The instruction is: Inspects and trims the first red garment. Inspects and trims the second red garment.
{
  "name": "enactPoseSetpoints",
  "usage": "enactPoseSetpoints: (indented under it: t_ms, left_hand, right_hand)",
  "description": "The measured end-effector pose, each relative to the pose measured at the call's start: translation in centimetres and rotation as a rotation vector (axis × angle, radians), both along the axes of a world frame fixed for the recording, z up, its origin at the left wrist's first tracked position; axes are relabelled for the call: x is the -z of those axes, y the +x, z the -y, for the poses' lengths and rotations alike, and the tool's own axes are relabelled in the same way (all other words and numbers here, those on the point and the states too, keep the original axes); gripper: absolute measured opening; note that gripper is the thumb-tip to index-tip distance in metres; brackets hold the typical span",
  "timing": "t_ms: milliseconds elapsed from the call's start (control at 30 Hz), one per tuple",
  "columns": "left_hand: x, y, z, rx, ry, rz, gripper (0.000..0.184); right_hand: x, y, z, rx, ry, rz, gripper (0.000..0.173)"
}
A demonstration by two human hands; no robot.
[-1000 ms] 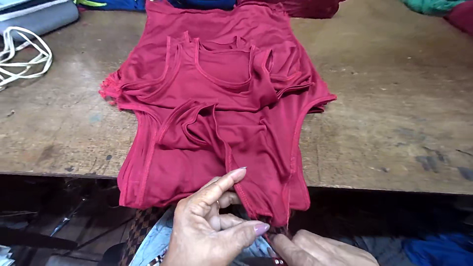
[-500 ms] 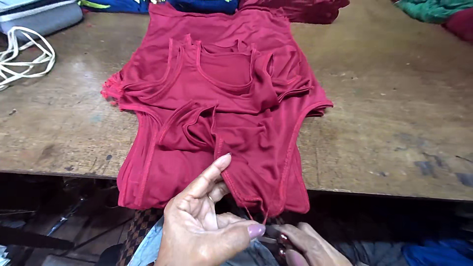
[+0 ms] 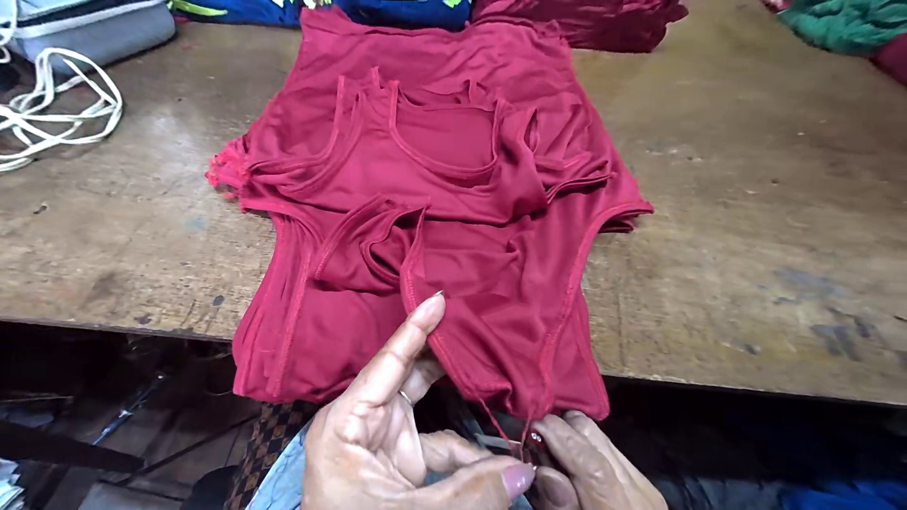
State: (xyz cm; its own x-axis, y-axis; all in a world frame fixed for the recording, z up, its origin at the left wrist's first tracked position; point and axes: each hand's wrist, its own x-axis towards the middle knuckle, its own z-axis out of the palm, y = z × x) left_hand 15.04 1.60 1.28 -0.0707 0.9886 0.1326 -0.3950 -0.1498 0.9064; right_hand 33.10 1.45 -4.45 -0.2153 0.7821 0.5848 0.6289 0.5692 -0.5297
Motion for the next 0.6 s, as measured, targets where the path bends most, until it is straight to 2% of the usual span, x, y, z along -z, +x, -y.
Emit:
enactPoseSetpoints:
  t_ms: [600]
  left_hand:
    - [0.6,0.0,0.2,0.033,-0.053,0.101,0.098]
  right_hand:
    - [-0.2,-1.4,-0.8,0.063,0.042,0.011,0.037]
